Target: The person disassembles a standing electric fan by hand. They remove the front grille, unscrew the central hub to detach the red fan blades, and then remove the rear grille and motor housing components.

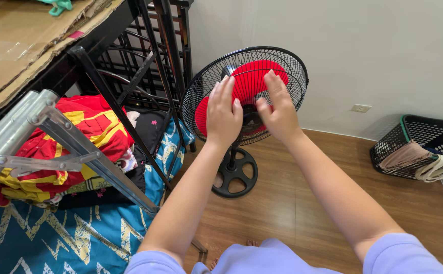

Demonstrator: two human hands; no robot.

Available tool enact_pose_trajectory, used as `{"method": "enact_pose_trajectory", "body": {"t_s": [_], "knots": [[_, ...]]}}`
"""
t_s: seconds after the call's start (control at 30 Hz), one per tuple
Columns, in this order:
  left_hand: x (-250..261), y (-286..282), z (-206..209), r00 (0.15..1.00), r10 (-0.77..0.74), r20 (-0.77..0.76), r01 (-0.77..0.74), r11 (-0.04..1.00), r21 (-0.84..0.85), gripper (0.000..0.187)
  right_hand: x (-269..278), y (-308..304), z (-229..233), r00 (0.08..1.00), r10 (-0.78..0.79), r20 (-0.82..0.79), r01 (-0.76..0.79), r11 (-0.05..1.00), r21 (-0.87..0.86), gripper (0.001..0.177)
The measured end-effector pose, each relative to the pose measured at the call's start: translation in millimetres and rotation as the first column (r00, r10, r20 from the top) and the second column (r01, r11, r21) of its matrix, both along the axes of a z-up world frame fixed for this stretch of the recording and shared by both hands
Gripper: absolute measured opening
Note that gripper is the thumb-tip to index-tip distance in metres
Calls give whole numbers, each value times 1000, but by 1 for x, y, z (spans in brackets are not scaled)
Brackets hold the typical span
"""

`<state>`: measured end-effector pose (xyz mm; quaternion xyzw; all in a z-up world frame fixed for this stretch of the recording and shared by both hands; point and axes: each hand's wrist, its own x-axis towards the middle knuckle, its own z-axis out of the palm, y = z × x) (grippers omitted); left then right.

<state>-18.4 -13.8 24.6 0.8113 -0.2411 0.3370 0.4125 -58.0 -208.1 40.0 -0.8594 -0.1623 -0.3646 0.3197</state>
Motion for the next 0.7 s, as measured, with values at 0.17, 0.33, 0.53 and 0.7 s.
{"method": "enact_pose_trajectory", "body": {"t_s": [0.17,0.33,0.53,0.7], "knots": [[-15,14,-9,974,160,159,-223,795,564,90,-1,0,-14,971,-238,-27,185,815,-549,84],[-18,19,-36,977,169,128,-210,709,674,95,-1,4,-29,955,-282,-96,173,788,-590,81],[-15,14,-41,981,190,32,-161,719,676,94,-3,9,-23,963,-250,-104,159,833,-530,75],[-5,8,-34,988,146,52,-151,829,538,87,-7,13,-11,976,-193,-100,131,891,-434,67]]}}
